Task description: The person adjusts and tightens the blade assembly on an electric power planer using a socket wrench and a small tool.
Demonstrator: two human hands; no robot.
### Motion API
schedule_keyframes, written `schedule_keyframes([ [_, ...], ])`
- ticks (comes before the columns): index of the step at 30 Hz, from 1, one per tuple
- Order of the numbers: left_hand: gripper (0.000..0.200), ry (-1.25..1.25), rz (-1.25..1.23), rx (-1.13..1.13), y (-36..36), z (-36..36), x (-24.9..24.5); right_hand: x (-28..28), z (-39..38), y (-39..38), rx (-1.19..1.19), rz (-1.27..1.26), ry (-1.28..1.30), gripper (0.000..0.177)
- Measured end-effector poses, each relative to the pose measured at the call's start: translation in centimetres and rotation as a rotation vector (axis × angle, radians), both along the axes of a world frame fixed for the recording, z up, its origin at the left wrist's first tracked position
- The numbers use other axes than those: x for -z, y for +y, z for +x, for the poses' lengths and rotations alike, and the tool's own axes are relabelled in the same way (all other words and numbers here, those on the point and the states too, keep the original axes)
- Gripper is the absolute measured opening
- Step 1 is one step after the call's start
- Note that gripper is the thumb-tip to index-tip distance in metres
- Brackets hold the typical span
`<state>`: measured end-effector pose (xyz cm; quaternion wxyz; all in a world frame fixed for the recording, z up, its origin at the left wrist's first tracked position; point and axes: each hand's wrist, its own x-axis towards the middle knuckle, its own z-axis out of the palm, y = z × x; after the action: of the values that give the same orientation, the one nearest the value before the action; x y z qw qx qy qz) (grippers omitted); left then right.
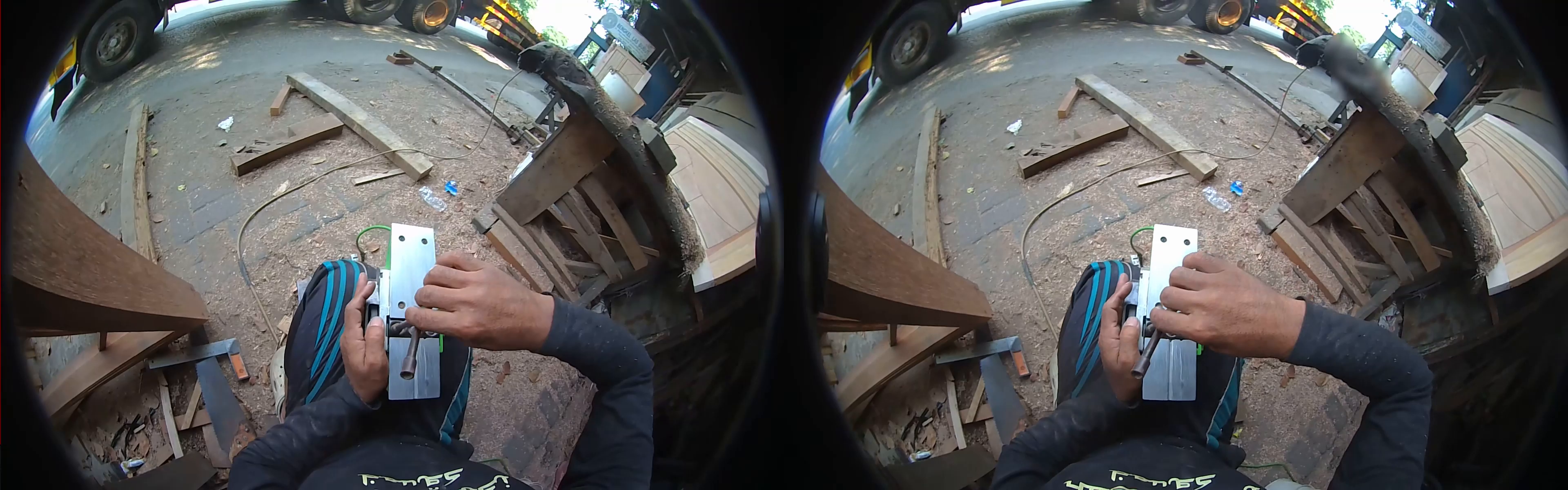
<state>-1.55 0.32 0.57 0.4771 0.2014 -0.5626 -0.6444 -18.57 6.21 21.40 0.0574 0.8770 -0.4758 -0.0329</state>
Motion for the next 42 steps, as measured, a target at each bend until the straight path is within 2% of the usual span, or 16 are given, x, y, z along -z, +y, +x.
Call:
schedule_keyframes([
  [8, 0.06, 0.029, 0.028, 0.018, 0.2, -0.2, 0.0, -0.3, -0.2, -1.1, -0.102, -0.065, 0.061, 0.019],
  [11, 0.06, 0.024, 0.035, 0.006, 0.2, 0.0, 0.2, 0.1, -0.4, -1.4, -0.084, 0.007, 0.044, 0.019],
  [17, 0.06, 0.001, 0.005, -0.001, 0.1, 0.3, -0.5, -0.3, -0.3, -1.6, -0.117, -0.115, 0.032, 0.023],
  [21, 0.06, 0.001, -0.017, -0.013, -0.2, 0.0, -0.2, -0.1, -0.7, -1.6, -0.059, -0.002, 0.071, 0.024],
  [23, 0.059, 0.009, -0.017, -0.016, -0.3, -0.3, 0.2, 0.0, -0.6, -1.4, 0.069, 0.099, 0.035, 0.024],
  [29, 0.059, -0.008, -0.005, -0.012, -0.1, -0.2, 0.5, -0.9, -0.1, -1.3, -0.042, 0.013, 0.067, 0.027],
  [35, 0.06, 0.005, -0.015, -0.002, 0.1, 0.1, 0.6, 0.1, -0.3, -1.2, 0.008, 0.026, 0.007, 0.021],
  [42, 0.061, 0.012, 0.018, 0.0, 0.2, -0.2, 0.6, 0.9, 1.2, -0.5, 0.07, -0.01, -0.031, 0.025],
])
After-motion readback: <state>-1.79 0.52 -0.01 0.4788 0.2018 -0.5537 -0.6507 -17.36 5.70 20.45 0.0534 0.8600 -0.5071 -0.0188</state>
